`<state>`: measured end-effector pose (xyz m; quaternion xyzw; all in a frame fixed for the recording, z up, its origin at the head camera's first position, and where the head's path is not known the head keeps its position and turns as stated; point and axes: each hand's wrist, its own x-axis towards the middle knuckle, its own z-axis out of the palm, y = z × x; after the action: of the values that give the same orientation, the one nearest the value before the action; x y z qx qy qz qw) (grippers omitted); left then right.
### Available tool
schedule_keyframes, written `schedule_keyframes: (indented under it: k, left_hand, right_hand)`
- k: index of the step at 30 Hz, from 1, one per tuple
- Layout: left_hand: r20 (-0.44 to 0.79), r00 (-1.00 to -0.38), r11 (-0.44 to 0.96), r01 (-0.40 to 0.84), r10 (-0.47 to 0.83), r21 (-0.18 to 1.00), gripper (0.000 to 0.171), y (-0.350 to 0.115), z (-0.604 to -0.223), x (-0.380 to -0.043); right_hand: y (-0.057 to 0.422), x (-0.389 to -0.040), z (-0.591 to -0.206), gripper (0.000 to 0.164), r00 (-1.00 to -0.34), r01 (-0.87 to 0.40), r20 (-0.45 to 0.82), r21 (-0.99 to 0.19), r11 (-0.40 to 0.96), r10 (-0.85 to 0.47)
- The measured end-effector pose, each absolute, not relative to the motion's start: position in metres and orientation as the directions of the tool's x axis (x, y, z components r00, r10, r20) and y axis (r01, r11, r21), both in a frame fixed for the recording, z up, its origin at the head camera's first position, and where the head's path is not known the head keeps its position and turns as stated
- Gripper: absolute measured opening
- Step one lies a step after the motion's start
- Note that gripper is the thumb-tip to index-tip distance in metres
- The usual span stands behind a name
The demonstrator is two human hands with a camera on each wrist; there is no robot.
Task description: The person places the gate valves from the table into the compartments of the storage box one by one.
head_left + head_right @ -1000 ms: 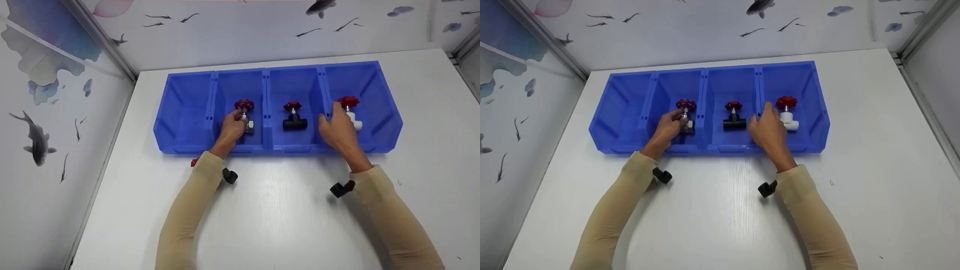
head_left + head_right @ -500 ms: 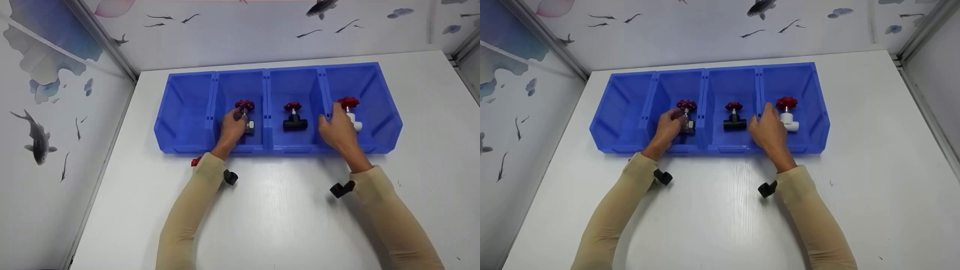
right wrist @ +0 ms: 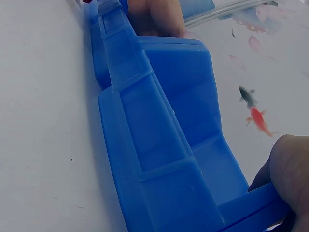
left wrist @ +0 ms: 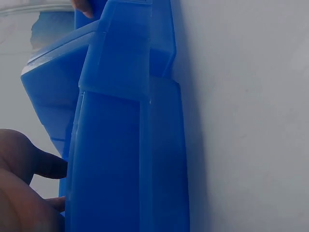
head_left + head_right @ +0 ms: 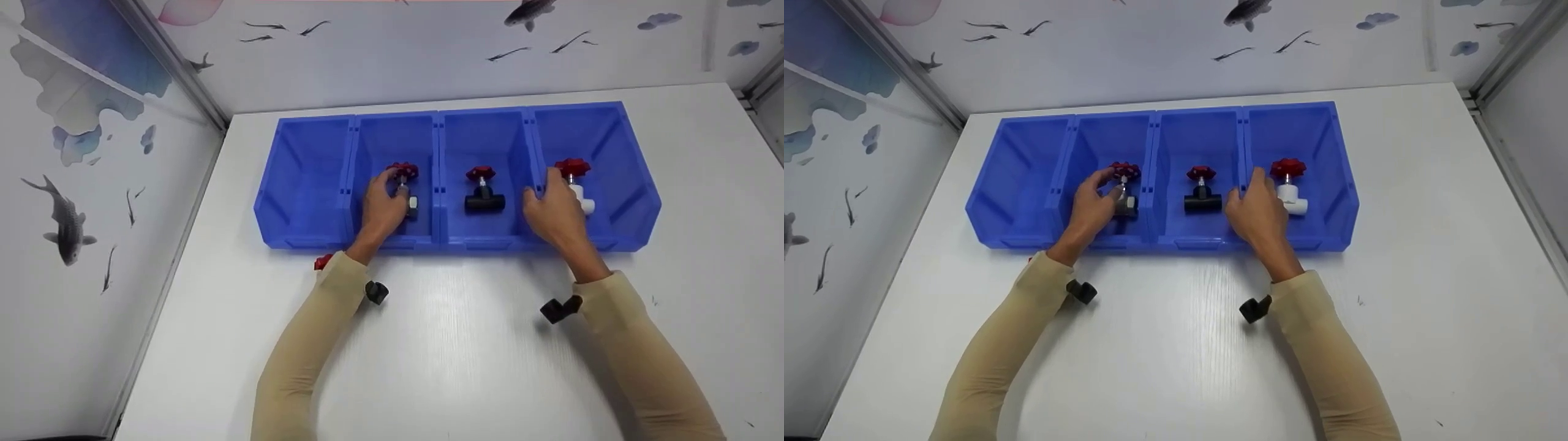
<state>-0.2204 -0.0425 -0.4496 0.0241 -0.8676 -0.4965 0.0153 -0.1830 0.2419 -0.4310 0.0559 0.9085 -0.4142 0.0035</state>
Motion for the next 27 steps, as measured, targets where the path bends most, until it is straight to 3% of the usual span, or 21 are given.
schedule_keyframes:
  k: [12,27]
  left_hand:
    - [0.07,-0.997,0.477,0.058,-0.009,0.877,0.038,-0.049,-0.436,-0.206]
    - [0.05,-0.995,0.349,0.076,0.085,0.934,0.037,-0.077,-0.416,-0.176]
  right_hand:
    - [0.243,-0.183,-0.433,0.052,-0.994,0.067,0.013,-0.738,0.671,0.112]
    - [0.242,-0.183,-0.431,0.057,-0.993,0.109,-0.059,-0.751,0.651,0.098]
